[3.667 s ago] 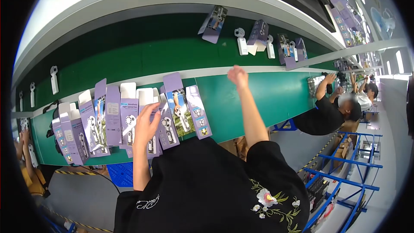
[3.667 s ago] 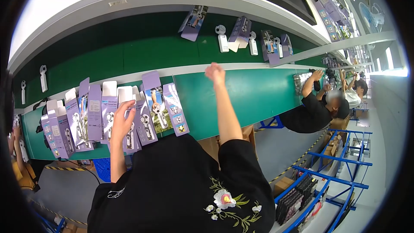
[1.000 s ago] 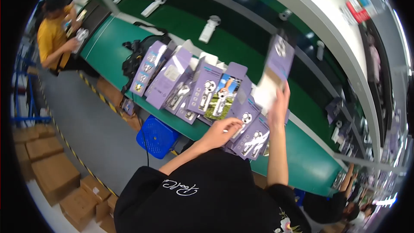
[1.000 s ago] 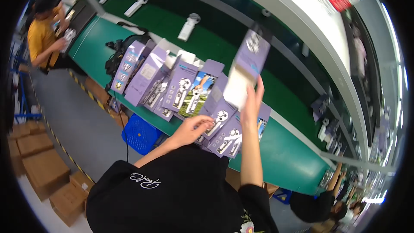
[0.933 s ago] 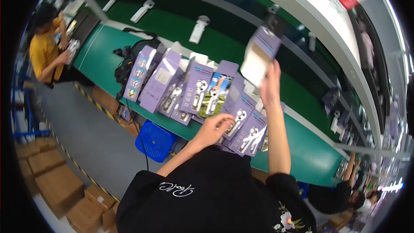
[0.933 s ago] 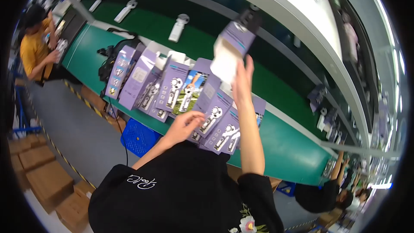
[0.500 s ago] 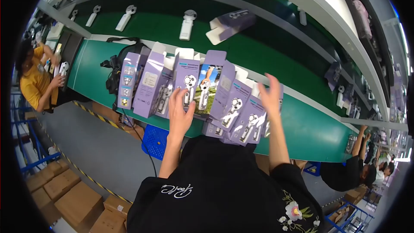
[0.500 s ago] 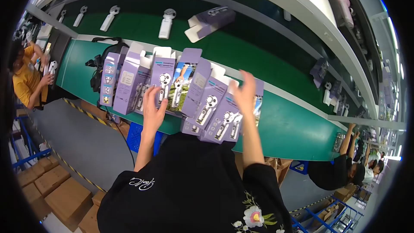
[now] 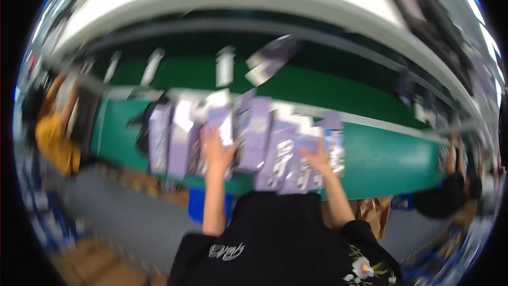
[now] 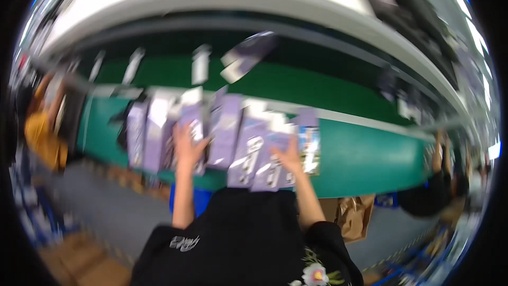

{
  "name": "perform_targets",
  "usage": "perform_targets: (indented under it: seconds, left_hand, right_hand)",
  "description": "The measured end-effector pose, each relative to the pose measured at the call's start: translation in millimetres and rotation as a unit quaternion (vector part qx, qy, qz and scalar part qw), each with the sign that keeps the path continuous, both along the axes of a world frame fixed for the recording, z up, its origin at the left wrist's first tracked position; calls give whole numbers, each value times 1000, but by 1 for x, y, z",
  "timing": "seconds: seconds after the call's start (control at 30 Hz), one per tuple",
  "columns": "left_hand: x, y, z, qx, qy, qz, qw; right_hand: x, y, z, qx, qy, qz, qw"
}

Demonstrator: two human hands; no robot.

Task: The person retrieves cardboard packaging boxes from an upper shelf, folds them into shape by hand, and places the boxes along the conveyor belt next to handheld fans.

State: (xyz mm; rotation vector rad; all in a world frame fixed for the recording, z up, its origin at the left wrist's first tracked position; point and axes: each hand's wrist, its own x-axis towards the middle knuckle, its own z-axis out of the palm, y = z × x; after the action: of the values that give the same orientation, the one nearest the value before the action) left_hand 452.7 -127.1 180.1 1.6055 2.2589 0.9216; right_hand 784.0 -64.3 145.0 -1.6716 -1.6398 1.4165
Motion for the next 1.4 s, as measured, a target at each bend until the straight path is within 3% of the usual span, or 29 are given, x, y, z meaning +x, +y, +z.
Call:
perform_targets:
  seconds: [0.07,0.13,0.17,0.27,0.43,0.67,0.73,0.8,0.87,0.93,1.0,1.07,1.13,1.17,1.27,1.33,1.4]
  left_hand:
    - [-1,11,3,-4,-2,-8,1000]
    - [26,16,6,-70,-2,33,997]
    - [48,25,10,-103,-3,44,994]
    - [55,30,4,-105,10,35,994]
    - [60,34,-2,-93,-8,26,995]
    - [61,42,1,-88,-80,40,992]
    - [42,36,-18,-13,-93,-31,995]
    - [47,35,1,-3,-99,-19,995]
    - [48,26,24,4,-86,28,996]
    - [46,15,41,96,-146,19,984]
    - [51,8,70,166,-272,-27,948]
    - [63,2,104,132,-209,-98,964]
    - [66,-2,116,118,-91,-220,964]
    - [72,-3,122,114,-97,-261,954]
    - [85,-24,132,69,-45,-363,928]
    - [93,-36,124,45,-95,-390,915]
    - [99,-43,125,28,-83,-402,911]
  right_hand:
    - [4,19,2,17,-21,-17,999]
    - [24,41,-14,24,32,22,999]
    - [39,47,-4,92,38,18,995]
    - [52,61,19,106,75,3,992]
    - [75,53,39,48,41,9,998]
    - [86,31,20,14,69,-30,997]
    - [72,24,8,-31,81,-44,995]
    - [67,24,-37,30,55,-56,996]
    - [60,19,-23,42,92,-74,992]
    - [54,18,2,112,42,-46,992]
    - [41,20,37,3,158,-69,985]
    - [37,27,49,16,212,-118,970]
    - [32,33,70,149,118,-104,976]
    - [33,29,90,114,125,-119,978]
    - [29,12,116,85,242,-59,965]
    - [32,-2,141,-135,420,99,892]
    - [41,-2,138,-201,416,232,856]
